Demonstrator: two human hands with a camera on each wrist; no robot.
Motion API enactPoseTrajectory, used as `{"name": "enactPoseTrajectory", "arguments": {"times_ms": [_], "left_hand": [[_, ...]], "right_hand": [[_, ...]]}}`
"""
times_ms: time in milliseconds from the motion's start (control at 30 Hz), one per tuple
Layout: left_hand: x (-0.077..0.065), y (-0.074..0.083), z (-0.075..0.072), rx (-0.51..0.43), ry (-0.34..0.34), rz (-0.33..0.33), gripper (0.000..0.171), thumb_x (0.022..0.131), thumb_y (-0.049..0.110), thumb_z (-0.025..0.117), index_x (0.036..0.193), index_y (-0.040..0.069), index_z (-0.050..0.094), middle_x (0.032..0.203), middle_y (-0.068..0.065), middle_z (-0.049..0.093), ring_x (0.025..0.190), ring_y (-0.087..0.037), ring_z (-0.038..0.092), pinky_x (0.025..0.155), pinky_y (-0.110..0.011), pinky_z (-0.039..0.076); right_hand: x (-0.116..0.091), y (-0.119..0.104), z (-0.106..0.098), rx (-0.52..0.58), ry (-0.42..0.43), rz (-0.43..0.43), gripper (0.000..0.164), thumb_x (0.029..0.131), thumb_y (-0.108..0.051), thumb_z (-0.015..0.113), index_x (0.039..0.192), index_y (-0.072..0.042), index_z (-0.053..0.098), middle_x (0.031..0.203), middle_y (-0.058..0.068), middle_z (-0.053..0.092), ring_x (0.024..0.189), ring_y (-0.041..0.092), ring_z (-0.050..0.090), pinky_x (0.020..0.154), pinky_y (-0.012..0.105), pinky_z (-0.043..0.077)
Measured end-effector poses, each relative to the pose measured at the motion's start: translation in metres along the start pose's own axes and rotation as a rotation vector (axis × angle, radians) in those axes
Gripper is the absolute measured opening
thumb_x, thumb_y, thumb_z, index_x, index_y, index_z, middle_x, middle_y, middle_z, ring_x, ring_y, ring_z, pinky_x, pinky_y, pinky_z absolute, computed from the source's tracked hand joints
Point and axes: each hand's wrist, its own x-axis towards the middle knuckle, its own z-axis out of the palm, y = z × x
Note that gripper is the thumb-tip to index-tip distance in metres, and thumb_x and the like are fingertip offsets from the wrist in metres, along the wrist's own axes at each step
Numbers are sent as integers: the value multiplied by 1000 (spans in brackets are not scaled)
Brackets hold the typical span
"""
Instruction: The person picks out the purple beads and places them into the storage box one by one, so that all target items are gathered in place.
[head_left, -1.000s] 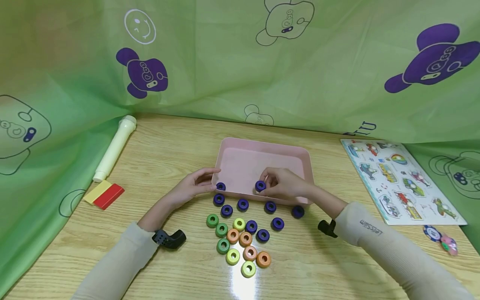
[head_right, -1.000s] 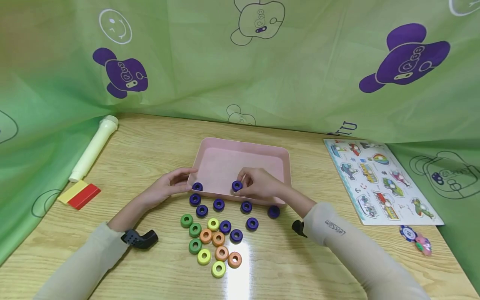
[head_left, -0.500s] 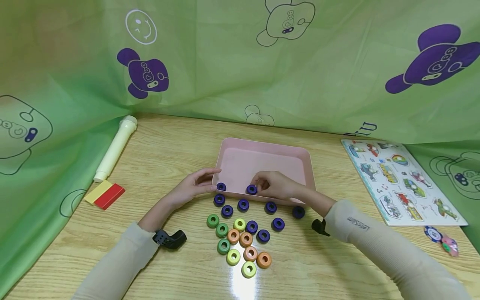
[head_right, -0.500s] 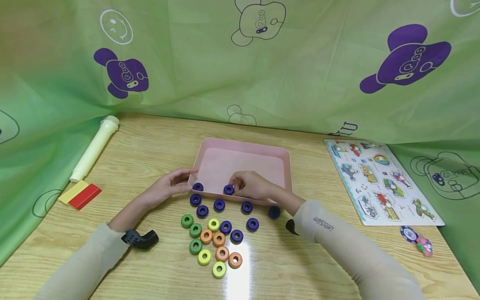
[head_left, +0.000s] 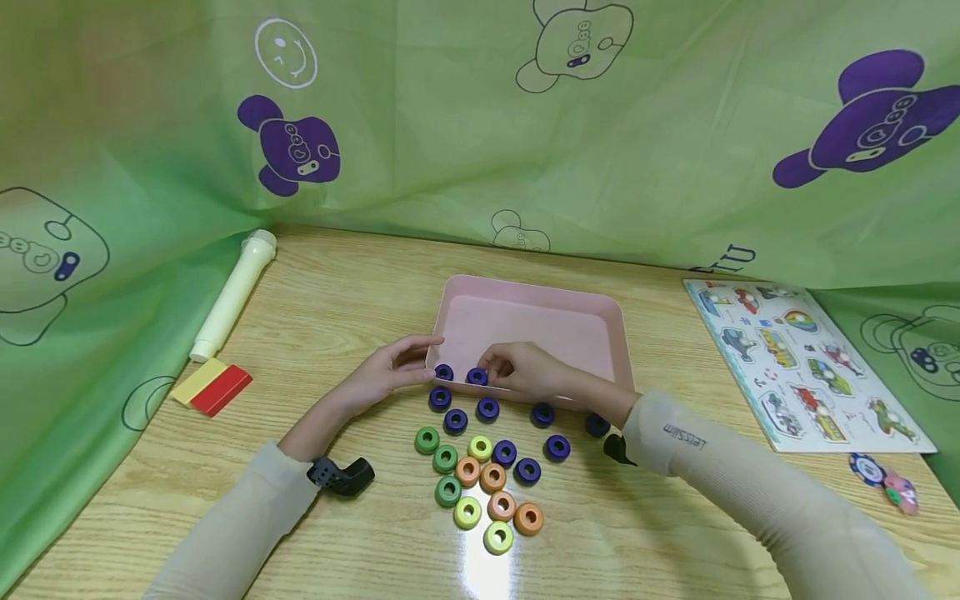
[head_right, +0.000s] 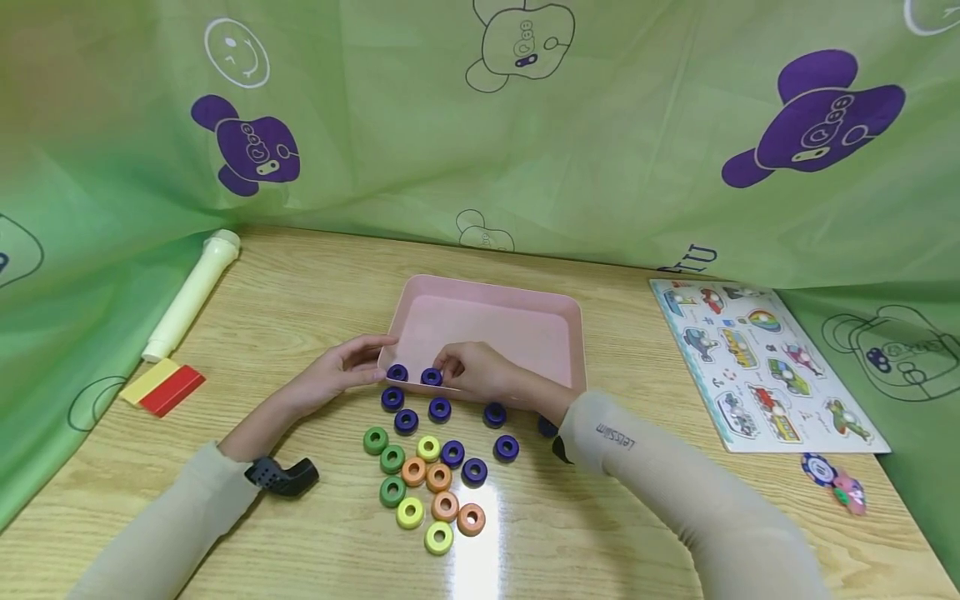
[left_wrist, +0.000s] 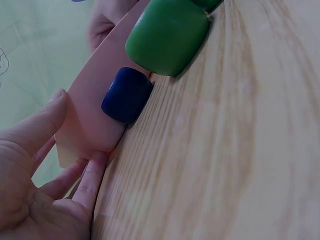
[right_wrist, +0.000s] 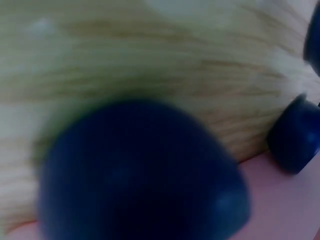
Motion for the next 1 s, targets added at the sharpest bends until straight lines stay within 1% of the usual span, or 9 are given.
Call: {"name": "enactPoseTrajectory", "arguments": {"times_ms": [67,133,267,367,600,700,800,900,1000], "left_hand": [[0,-1,0,12,-9,21,46,81,16,57,125,12,41,128,-5,35,112,-23,37,88,-33,35],[1,-2,-1,17,-13,27,46,82,16,56,125,13,41,128,-5,35,112,-23,37,88,-32,36],[1,0,0,-13,-14,4,46,81,17,57,124,14,42,128,-3,35,112,-22,37,88,-34,35],[1,1,0,-27,-12,-12,47,80,17,58,124,13,42,129,-4,34,113,-22,36,89,-34,34],[1,0,-1,-26,-16,-12,47,81,17,57,125,11,40,130,-5,33,114,-23,35,90,-33,33],[1,0,0,-18,-12,-19,48,80,19,58,124,13,41,130,-4,33,114,-22,35,90,-33,33],[0,1,0,-11,-3,-26,47,80,21,59,124,14,42,129,-3,34,113,-20,36,90,-34,33],[0,1,0,-2,5,-30,47,79,22,59,123,16,43,128,-1,35,113,-20,36,90,-34,33],[-1,1,0,10,15,-33,47,79,23,60,122,16,44,127,-1,36,112,-20,37,90,-34,33]], "right_hand": [[3,-2,2,1,-2,14,15,77,-9,60,92,-9,57,71,-6,55,69,6,52,66,19,44],[5,-3,3,16,-5,23,15,78,-9,60,92,-9,57,71,-6,55,68,6,52,66,19,44],[10,-5,4,39,-14,31,14,79,-11,59,92,-10,57,72,-6,55,67,6,51,65,20,43],[12,-6,5,46,-22,26,13,79,-11,58,92,-11,56,72,-6,55,67,7,51,64,20,43],[11,-8,3,36,-28,5,17,80,-9,57,96,-9,55,73,-5,56,70,7,53,67,21,44],[5,-9,0,25,3,-19,20,79,-9,58,98,-8,54,73,-5,56,68,6,54,64,21,44],[-5,-12,-5,19,62,-57,23,78,-9,60,99,-6,53,74,-5,56,67,7,53,59,21,44],[-17,-16,-12,2,120,-81,24,77,-12,61,99,-7,53,76,-7,56,67,6,52,58,21,44],[-31,-21,-19,-2,143,-96,23,77,-15,61,99,-11,54,78,-9,54,69,5,51,59,22,44]]}}
